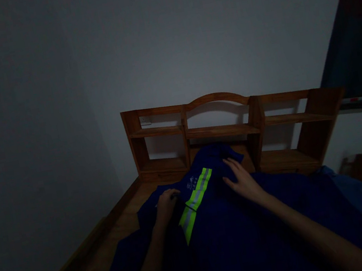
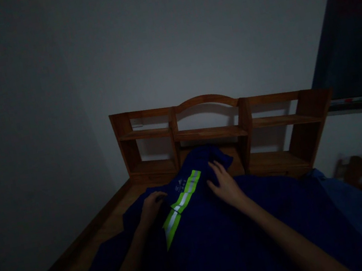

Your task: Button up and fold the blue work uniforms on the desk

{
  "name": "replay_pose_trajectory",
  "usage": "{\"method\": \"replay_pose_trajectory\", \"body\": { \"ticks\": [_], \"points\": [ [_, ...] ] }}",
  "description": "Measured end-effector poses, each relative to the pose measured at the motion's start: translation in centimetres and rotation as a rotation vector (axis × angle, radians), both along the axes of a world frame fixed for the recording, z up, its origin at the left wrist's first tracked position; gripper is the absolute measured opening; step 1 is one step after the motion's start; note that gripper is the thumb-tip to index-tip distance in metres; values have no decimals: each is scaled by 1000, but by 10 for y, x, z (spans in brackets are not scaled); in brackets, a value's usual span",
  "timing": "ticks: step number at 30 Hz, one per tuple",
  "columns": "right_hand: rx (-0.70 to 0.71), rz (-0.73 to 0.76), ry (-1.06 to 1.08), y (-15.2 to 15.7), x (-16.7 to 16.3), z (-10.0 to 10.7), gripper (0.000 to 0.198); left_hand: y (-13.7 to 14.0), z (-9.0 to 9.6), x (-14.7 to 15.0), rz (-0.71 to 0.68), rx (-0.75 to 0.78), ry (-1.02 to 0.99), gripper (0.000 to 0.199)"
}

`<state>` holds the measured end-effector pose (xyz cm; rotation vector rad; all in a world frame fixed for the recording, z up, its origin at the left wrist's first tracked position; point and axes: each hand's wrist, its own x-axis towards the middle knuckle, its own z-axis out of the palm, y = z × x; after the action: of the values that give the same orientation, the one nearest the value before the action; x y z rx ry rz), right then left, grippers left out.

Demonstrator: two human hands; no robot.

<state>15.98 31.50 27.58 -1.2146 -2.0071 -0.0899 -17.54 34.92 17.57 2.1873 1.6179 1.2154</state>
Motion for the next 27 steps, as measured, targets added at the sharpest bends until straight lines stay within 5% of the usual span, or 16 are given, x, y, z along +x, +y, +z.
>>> {"method": "replay_pose_trajectory", "body": {
  "ticks": [5,9,13,23,27],
  "points": [
    [-83,166,-298,-43,-48,-64,51,-1,-1,1,120,70,-29,22],
    [-95,174,-361,-41,-61,-88,33,-2,-2,15,-139,63,32,39],
    [-139,210,-285,-30,-55,-96,28,-9,0,28,-433,15,93,47],
    [-355,189,236,-14,-44,-102,25,-27,46,58,-528,-188,224,39],
    [-384,197,304,-12,-42,-100,27,-19,45,79,-570,-225,314,22]
  ]
}}
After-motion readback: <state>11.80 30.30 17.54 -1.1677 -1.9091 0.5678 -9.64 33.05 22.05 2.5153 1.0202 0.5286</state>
